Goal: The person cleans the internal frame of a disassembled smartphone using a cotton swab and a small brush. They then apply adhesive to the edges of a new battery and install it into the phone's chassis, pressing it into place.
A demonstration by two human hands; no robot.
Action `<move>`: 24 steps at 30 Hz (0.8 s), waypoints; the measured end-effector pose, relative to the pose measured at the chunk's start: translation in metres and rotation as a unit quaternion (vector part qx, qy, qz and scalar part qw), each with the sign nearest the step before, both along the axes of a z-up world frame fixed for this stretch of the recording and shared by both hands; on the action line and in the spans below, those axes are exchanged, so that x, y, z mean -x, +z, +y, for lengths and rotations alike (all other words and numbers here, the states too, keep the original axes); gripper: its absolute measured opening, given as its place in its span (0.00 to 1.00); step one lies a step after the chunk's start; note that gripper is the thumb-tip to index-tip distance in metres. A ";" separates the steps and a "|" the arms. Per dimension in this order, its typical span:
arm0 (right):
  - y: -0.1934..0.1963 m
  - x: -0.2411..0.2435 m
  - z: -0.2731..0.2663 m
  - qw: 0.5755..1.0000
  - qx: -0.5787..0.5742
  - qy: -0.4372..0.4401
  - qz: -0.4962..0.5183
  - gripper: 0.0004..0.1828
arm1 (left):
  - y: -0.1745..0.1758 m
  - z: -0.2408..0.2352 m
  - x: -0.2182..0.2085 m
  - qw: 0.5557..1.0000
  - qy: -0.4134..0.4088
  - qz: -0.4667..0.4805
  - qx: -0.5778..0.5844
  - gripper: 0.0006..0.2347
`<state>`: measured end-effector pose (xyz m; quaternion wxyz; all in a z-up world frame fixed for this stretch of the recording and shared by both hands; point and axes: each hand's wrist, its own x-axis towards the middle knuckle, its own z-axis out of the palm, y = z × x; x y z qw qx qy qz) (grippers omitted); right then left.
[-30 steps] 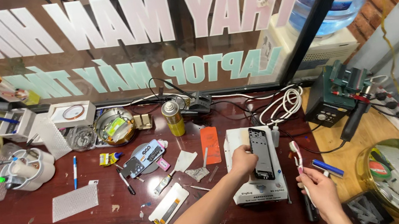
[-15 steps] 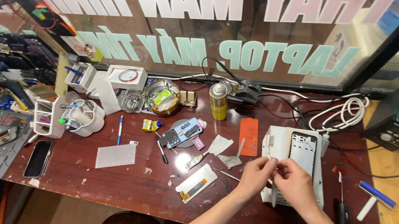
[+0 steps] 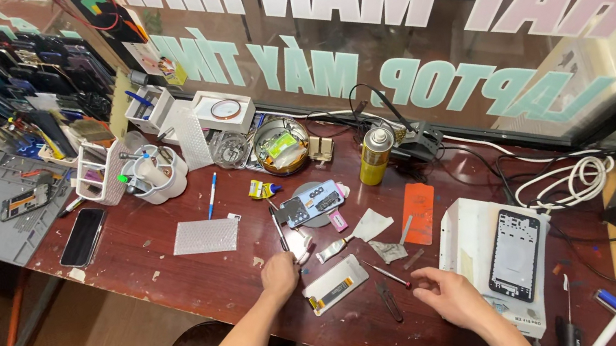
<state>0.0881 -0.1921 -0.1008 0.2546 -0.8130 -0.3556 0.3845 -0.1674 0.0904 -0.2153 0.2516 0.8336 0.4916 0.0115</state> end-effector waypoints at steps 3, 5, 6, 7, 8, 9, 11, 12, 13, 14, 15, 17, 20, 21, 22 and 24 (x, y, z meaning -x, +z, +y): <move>0.003 0.004 0.006 1.000 0.001 -0.009 0.001 0.21 | -0.008 0.003 0.001 0.999 -0.022 -0.005 -0.032 0.10; 0.010 0.004 0.013 0.996 0.060 -0.067 0.019 0.21 | -0.012 0.006 -0.020 0.998 0.013 -0.056 -0.017 0.09; 0.013 0.006 0.012 0.990 0.092 -0.098 0.030 0.20 | -0.015 0.002 -0.032 0.996 0.028 -0.080 -0.005 0.09; 0.015 0.008 0.013 0.993 0.069 -0.095 0.010 0.20 | -0.018 0.001 -0.044 0.995 0.011 -0.100 0.030 0.09; 0.018 0.008 0.013 0.995 0.048 -0.091 -0.010 0.20 | -0.022 -0.001 -0.059 0.991 -0.006 -0.119 0.067 0.10; 0.019 0.008 0.013 0.995 0.027 -0.088 -0.031 0.21 | -0.025 -0.003 -0.071 0.985 -0.022 -0.137 0.104 0.10; 0.018 0.012 0.010 0.990 0.027 -0.137 0.000 0.20 | -0.030 -0.009 -0.086 0.985 -0.087 -0.135 0.062 0.11; 0.018 0.012 0.007 0.986 0.028 -0.164 0.016 0.20 | -0.032 -0.013 -0.093 0.982 -0.122 -0.134 0.043 0.11; 0.017 0.012 0.003 0.984 0.019 -0.174 0.017 0.20 | -0.033 -0.014 -0.098 0.984 -0.133 -0.113 0.041 0.11; 0.015 0.015 -0.003 0.983 0.011 -0.184 0.021 0.20 | -0.033 -0.013 -0.099 0.985 -0.142 -0.088 0.038 0.11; 0.014 0.019 -0.009 0.981 0.003 -0.194 0.024 0.20 | -0.032 -0.016 -0.099 0.986 -0.152 -0.064 0.036 0.12; 0.018 0.022 -0.011 0.969 -0.036 -0.238 0.048 0.19 | -0.020 -0.017 -0.103 0.983 -0.157 -0.077 0.049 0.12; 0.027 0.027 -0.006 0.958 -0.077 -0.274 0.024 0.19 | 0.013 -0.024 -0.128 0.968 -0.100 -0.108 0.202 0.11; 0.031 0.028 -0.003 0.955 -0.085 -0.283 0.004 0.19 | 0.025 -0.031 -0.142 0.951 -0.072 -0.118 0.276 0.10; 0.033 0.033 -0.003 0.953 -0.104 -0.286 0.000 0.24 | 0.038 -0.045 -0.152 0.873 -0.042 -0.201 0.442 0.10; 0.036 0.041 -0.001 0.947 -0.141 -0.289 -0.012 0.36 | 0.065 -0.071 -0.166 0.743 -0.018 -0.273 0.611 0.09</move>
